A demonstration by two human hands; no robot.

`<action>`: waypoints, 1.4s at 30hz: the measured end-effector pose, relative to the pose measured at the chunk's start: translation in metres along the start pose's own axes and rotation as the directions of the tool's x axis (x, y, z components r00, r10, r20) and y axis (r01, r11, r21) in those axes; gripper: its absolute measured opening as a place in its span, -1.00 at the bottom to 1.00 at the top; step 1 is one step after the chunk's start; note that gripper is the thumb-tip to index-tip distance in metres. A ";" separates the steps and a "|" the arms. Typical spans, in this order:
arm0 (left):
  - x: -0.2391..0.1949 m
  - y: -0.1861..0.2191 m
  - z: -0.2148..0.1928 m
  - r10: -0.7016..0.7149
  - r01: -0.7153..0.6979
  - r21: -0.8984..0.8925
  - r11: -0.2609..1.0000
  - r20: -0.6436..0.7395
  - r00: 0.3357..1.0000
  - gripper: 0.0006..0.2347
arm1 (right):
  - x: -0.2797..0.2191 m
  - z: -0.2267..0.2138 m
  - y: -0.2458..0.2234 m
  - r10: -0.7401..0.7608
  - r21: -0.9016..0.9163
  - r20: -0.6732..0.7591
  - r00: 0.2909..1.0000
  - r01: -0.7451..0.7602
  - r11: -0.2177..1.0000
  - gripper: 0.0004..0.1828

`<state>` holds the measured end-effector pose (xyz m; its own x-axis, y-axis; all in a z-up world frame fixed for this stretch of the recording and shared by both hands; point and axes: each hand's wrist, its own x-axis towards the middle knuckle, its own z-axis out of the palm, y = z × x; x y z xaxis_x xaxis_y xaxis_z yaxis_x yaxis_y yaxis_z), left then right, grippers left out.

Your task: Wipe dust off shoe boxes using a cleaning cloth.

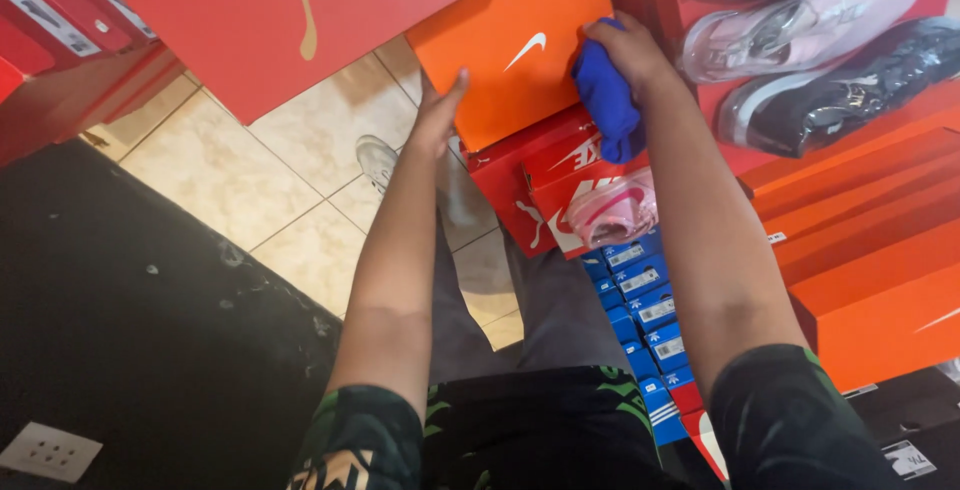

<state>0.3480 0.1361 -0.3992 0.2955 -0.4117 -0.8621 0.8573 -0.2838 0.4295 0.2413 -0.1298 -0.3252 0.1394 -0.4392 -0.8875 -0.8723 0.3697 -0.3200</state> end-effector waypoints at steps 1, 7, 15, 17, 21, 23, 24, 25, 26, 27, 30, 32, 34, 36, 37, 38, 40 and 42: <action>0.006 -0.003 -0.001 -0.004 0.004 0.000 1.000 -0.002 1.000 -0.13 | 0.004 0.002 0.004 0.004 0.000 0.002 1.000 -0.004 1.000 -0.37; 0.002 -0.007 -0.005 0.090 -0.081 0.082 0.993 -0.119 0.989 -0.44 | 0.001 0.001 0.010 0.007 0.005 -0.058 0.998 -0.007 1.000 -0.26; -0.051 0.016 -0.008 0.194 -0.174 0.147 0.974 -0.133 0.972 -0.47 | -0.105 -0.002 -0.040 0.042 -0.091 0.022 0.999 -0.040 0.995 -0.20; -0.069 0.023 -0.003 0.201 -0.184 0.141 0.973 -0.123 0.972 -0.41 | -0.121 -0.005 -0.038 0.045 -0.073 0.031 0.999 -0.043 0.996 -0.19; -0.111 0.043 0.010 0.253 -0.238 0.135 0.962 -0.114 0.961 -0.39 | -0.170 -0.009 -0.055 0.063 -0.053 -0.021 0.998 -0.064 0.996 -0.23; -0.136 0.057 0.016 0.268 -0.245 0.214 0.945 -0.082 0.960 -0.30 | -0.206 -0.010 -0.056 -0.086 -0.066 -0.024 0.996 0.084 0.994 -0.27; -0.148 0.064 0.020 0.274 -0.248 0.293 0.923 -0.050 0.960 -0.21 | -0.224 -0.011 -0.058 -0.228 -0.080 -0.025 0.973 0.225 0.971 -0.30; -0.157 0.069 0.018 0.283 -0.258 0.293 0.921 -0.047 0.958 -0.21 | -0.236 -0.013 -0.069 -0.237 -0.079 -0.027 0.971 0.234 0.969 -0.30; -0.167 0.074 0.016 0.286 -0.267 0.282 0.921 -0.030 0.958 -0.22 | -0.248 -0.016 -0.080 -0.050 -0.096 -0.040 0.998 0.047 0.994 -0.27; -0.179 0.078 0.014 0.287 -0.273 0.271 0.923 -0.015 0.958 -0.23 | -0.262 -0.017 -0.090 0.140 -0.111 -0.050 0.989 -0.145 0.983 -0.24; -0.216 0.107 0.007 0.312 -0.313 0.206 0.927 0.040 0.949 -0.23 | -0.289 -0.028 -0.067 -0.289 -0.044 -0.035 0.957 0.287 0.957 -0.34; -0.234 0.131 -0.005 0.365 -0.362 0.209 0.908 0.028 0.931 -0.25 | -0.330 -0.015 -0.099 -0.326 -0.062 -0.005 0.945 0.325 0.944 -0.33; -0.239 0.151 -0.026 0.421 -0.413 0.216 0.885 0.010 0.907 -0.27 | -0.343 -0.004 -0.116 -0.366 -0.077 0.031 0.930 0.367 0.927 -0.32; -0.228 0.168 -0.054 0.560 -0.521 0.297 0.800 -0.057 0.826 -0.39 | -0.323 0.002 -0.119 -0.498 -0.206 0.125 0.858 0.514 0.833 -0.29; -0.221 0.179 -0.067 0.565 -0.526 0.296 0.798 -0.062 0.823 -0.39 | -0.315 0.009 -0.128 -0.503 -0.208 0.129 0.854 0.520 0.829 -0.29; -0.212 0.189 -0.081 0.605 -0.560 0.302 0.772 -0.074 0.793 -0.51 | -0.306 0.018 -0.138 -0.492 -0.207 0.161 0.856 0.517 0.831 -0.28; -0.197 0.211 -0.105 0.640 -0.590 0.305 0.747 -0.094 0.762 -0.61 | -0.283 0.037 -0.155 -0.477 -0.212 0.200 0.856 0.513 0.832 -0.27; -0.190 0.233 -0.123 0.692 -0.608 0.417 0.675 -0.074 0.718 -0.54 | -0.261 0.057 -0.167 -0.619 -0.202 0.244 0.747 0.663 0.721 -0.36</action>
<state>0.5438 0.2548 -0.1687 0.8368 -0.4279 -0.3417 0.2234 -0.3030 0.9265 0.3772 -0.0302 -0.0593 0.7582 -0.3574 -0.5453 -0.6308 -0.1903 -0.7523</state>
